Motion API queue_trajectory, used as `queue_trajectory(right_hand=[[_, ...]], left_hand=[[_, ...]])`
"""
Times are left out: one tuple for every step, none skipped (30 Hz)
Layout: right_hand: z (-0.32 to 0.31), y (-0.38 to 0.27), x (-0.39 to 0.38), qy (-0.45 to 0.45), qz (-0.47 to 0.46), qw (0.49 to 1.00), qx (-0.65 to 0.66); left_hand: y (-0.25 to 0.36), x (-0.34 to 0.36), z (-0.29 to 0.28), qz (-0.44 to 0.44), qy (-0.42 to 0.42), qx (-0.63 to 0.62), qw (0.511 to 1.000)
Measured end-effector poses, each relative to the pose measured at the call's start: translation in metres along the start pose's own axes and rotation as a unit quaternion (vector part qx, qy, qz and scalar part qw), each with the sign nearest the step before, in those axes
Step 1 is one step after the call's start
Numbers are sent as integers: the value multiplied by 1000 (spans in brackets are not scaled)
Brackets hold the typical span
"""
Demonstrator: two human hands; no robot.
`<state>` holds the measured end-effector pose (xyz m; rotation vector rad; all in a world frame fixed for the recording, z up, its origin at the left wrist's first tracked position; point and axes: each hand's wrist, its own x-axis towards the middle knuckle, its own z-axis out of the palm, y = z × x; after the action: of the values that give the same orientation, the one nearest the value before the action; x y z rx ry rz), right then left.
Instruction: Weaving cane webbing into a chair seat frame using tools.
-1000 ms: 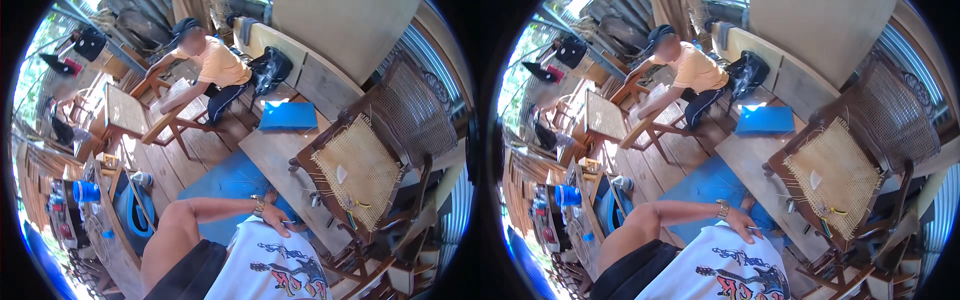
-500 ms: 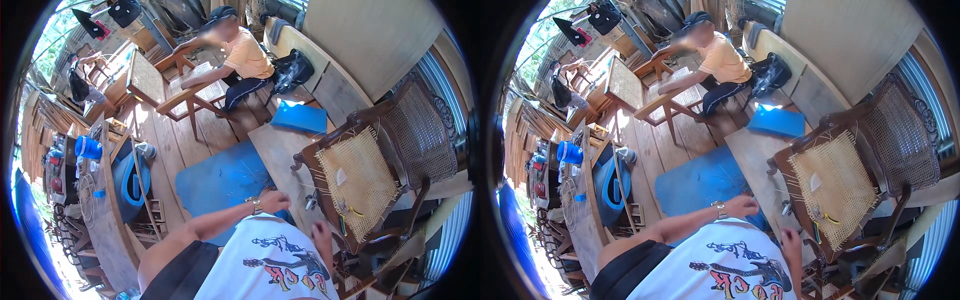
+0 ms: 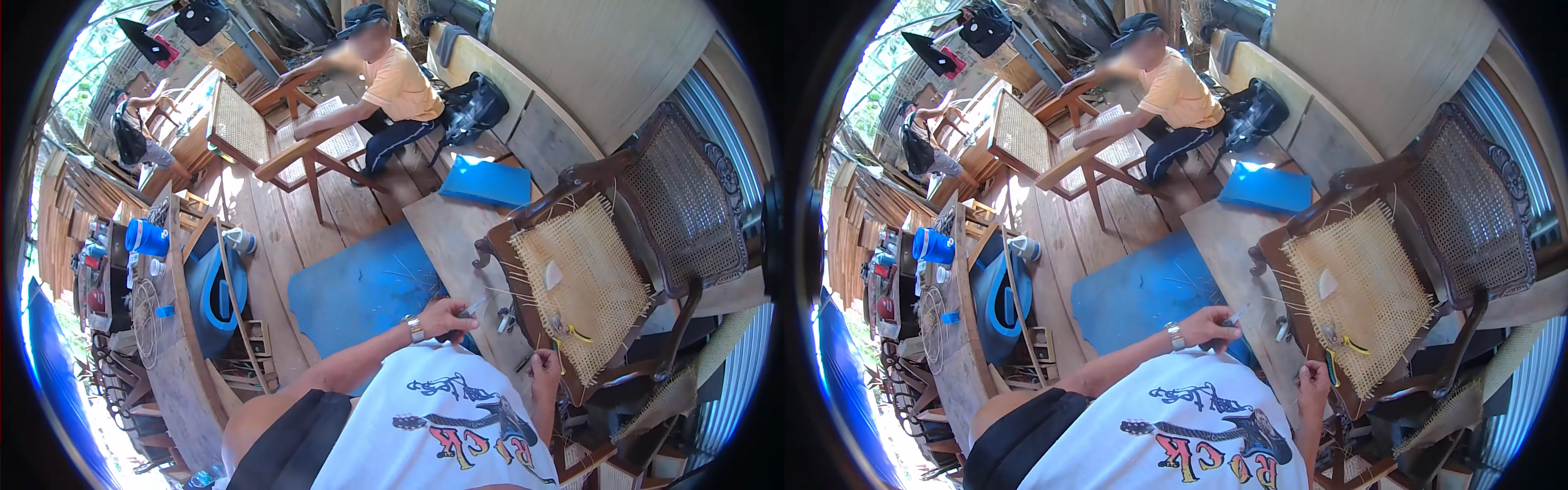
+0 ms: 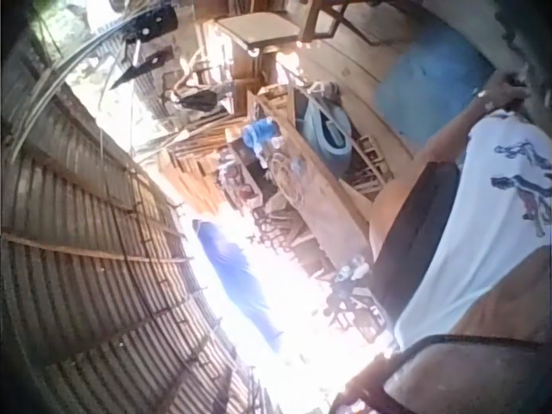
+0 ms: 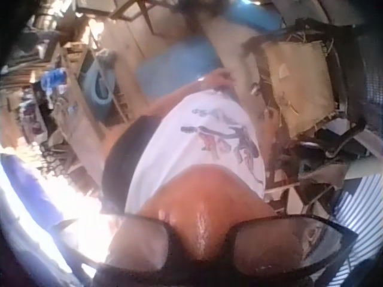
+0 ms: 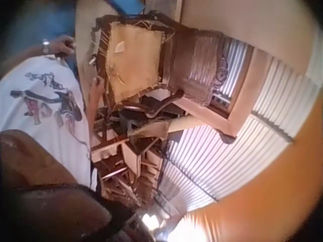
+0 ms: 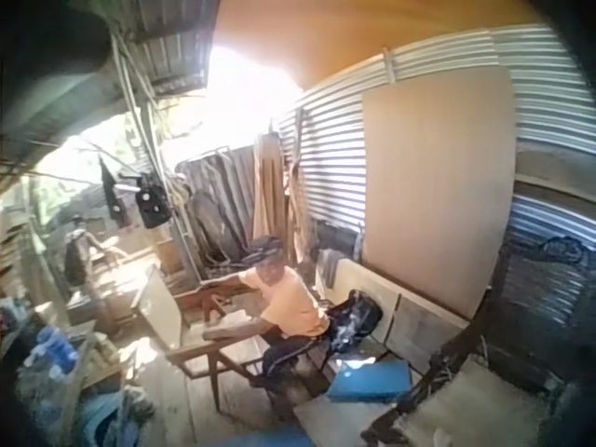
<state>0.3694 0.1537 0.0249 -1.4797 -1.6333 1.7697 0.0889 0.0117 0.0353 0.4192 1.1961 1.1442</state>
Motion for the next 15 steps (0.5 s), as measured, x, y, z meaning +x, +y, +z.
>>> queue_trajectory(right_hand=[[4, -2, -2, 19, 22, 999, 44], [9, -5, -5, 10, 9, 999, 41], [15, -9, -8, 2, 7, 998, 60], [21, -14, -9, -4, 3, 997, 83], [27, -18, -10, -2, 4, 997, 82], [32, -23, -11, -19, -14, 997, 67], [36, -27, -13, -32, -26, 997, 63], [41, -30, -14, -31, -30, 998, 52], [45, -33, -16, -45, -35, 997, 58], [47, -35, -16, -58, -33, 995, 71], [48, -36, -16, -57, -43, 995, 64], [48, -36, -19, -61, -37, 995, 62], [47, -33, -21, -43, 7, 998, 50], [44, -28, -24, -63, -27, 996, 59], [36, -20, -28, -58, -26, 998, 19]], left_hand=[[6, 8, 6, 7, 3, 2, 1000], [11, 16, 12, 12, 11, 26, 1000], [13, 24, 19, 18, 13, 51, 998], [14, 31, 29, 16, 16, 50, 998], [14, 38, 38, 42, -3, 72, 997], [13, 46, 45, 85, -33, 90, 992], [11, 51, 51, 66, -27, 95, 993], [8, 54, 56, 101, -47, 130, 985], [5, 57, 59, 152, -71, 166, 972], [2, 58, 62, 138, -69, 166, 974], [-2, 58, 65, 134, -82, 171, 973], [-5, 58, 66, 137, -99, 166, 972], [-7, 57, 67, 127, -97, 174, 972], [-10, 57, 68, 119, -93, 193, 969], [-11, 57, 68, 123, -95, 208, 966]])
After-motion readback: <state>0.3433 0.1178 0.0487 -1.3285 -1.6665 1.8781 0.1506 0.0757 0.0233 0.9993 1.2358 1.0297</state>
